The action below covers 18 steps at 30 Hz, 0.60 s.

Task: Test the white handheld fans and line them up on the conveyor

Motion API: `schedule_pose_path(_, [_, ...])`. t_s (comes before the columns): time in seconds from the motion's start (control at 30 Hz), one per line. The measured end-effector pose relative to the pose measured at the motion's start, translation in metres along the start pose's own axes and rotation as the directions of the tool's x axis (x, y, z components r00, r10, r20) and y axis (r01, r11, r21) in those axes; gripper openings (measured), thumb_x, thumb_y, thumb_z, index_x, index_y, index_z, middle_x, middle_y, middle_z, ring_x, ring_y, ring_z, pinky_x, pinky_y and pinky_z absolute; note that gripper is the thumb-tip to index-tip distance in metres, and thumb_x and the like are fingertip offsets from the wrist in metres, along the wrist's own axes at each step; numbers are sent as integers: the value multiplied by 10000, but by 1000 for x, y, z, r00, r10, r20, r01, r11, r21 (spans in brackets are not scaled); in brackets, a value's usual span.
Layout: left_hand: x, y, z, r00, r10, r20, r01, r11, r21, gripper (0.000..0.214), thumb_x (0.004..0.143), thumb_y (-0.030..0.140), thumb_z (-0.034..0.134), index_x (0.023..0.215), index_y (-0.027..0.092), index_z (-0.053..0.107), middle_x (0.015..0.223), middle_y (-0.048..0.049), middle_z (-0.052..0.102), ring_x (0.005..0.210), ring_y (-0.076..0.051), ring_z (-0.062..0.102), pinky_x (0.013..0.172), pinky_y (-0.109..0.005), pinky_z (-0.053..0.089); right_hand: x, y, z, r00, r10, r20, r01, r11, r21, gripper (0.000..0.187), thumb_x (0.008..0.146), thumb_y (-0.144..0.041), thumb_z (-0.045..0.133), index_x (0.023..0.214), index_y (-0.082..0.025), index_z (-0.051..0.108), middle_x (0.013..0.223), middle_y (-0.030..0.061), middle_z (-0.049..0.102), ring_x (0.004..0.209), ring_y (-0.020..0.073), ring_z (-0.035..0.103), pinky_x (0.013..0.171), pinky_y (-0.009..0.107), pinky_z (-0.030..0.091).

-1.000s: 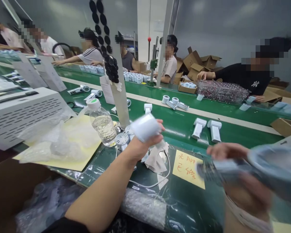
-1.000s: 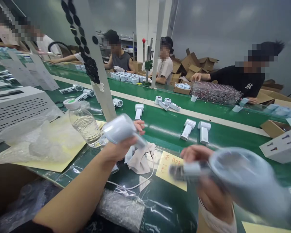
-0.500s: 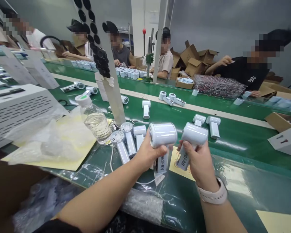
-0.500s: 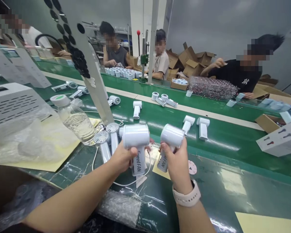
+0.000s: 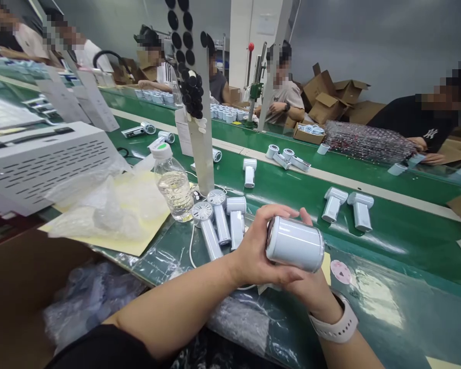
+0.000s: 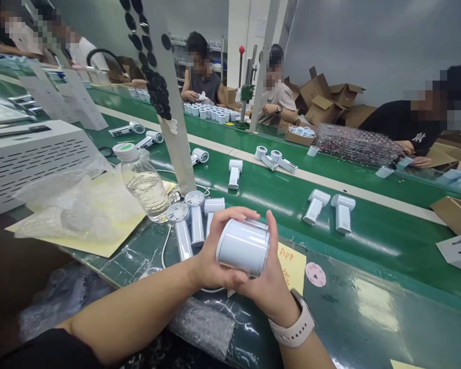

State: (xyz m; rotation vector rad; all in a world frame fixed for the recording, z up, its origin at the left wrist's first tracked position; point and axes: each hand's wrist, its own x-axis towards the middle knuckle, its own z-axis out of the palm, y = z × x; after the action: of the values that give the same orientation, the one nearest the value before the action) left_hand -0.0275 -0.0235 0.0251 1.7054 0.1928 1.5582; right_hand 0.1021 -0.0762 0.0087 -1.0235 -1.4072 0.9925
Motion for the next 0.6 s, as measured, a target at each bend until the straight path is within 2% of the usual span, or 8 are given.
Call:
schedule_pose_path(0.13, [1, 2, -7, 998, -1, 63, -5, 996, 94, 672, 759, 480, 765, 1319, 281, 453, 1320, -108, 540, 1262, -312, 538, 1071, -514, 454, 4, 2, -17, 987, -136, -90, 100, 940, -325, 1235, 695, -590, 845, 1625, -320, 77, 1495, 184, 481, 1205, 375, 636, 945, 578, 566])
schedule_pose_path(0.23, [3, 3, -10, 989, -67, 135, 35, 974, 226, 615, 800, 494, 723, 1334, 291, 494, 1397, -114, 517, 1334, -333, 486, 1129, -569, 394, 11, -3, -42, 906, -413, -90, 256, 707, -659, 1132, 758, -512, 809, 1627, -284, 119, 1498, 202, 445, 1274, 390, 560, 977, 598, 530])
schedule_pose_path(0.3, [4, 3, -12, 980, -133, 148, 77, 941, 331, 444, 873, 464, 672, 1277, 309, 574, 1420, -92, 511, 1325, -309, 488, 1126, -559, 401, 16, -9, -70, 872, -484, -74, 240, 553, -798, 1019, 804, -450, 761, 1619, -274, 176, 1476, 194, 454, 1285, 379, 541, 994, 587, 512])
schedule_pose_path(0.37, [6, 3, -12, 971, -213, 108, 155, 907, 390, 265, 936, 419, 609, 1175, 312, 650, 1410, -72, 516, 1308, -287, 497, 1114, -544, 420, 15, -12, -109, 920, -378, -105, 103, 491, -865, 950, 804, -428, 727, 1606, -252, 249, 1436, 184, 502, 1268, 373, 555, 1001, 560, 507])
schedule_pose_path(0.43, [7, 4, -12, 953, -298, 48, 253, 877, 407, 203, 953, 414, 584, 1085, 299, 687, 1393, -70, 515, 1299, -289, 502, 1107, -550, 427, 5, -9, -163, 978, -94, -184, -122, 458, -880, 957, 750, -459, 717, 1584, -211, 319, 1383, 187, 573, 1228, 386, 592, 991, 535, 512])
schedule_pose_path(0.47, [8, 4, -11, 941, -338, 31, 297, 863, 409, 199, 950, 418, 587, 1062, 292, 692, 1391, -73, 509, 1298, -295, 502, 1106, -560, 427, -5, -5, -194, 969, 44, -243, -238, 420, -876, 972, 700, -470, 718, 1560, -188, 364, 1362, 197, 603, 1209, 400, 610, 988, 530, 512])
schedule_pose_path(0.53, [9, 6, -10, 919, -394, 31, 345, 838, 423, 187, 941, 399, 589, 1048, 284, 689, 1387, -78, 504, 1307, -306, 495, 1114, -580, 413, -30, 4, -258, 886, 219, -409, -459, 294, -838, 990, 607, -452, 703, 1507, -138, 434, 1279, 215, 664, 1150, 424, 648, 965, 529, 523])
schedule_pose_path(0.6, [9, 7, -8, 906, -417, 71, 345, 825, 447, 166, 928, 355, 591, 1045, 279, 681, 1386, -79, 506, 1319, -311, 482, 1123, -597, 400, -58, 9, -316, 791, 169, -588, -611, 175, -772, 942, 571, -464, 678, 1430, -116, 510, 1147, 222, 712, 1033, 435, 696, 884, 527, 558])
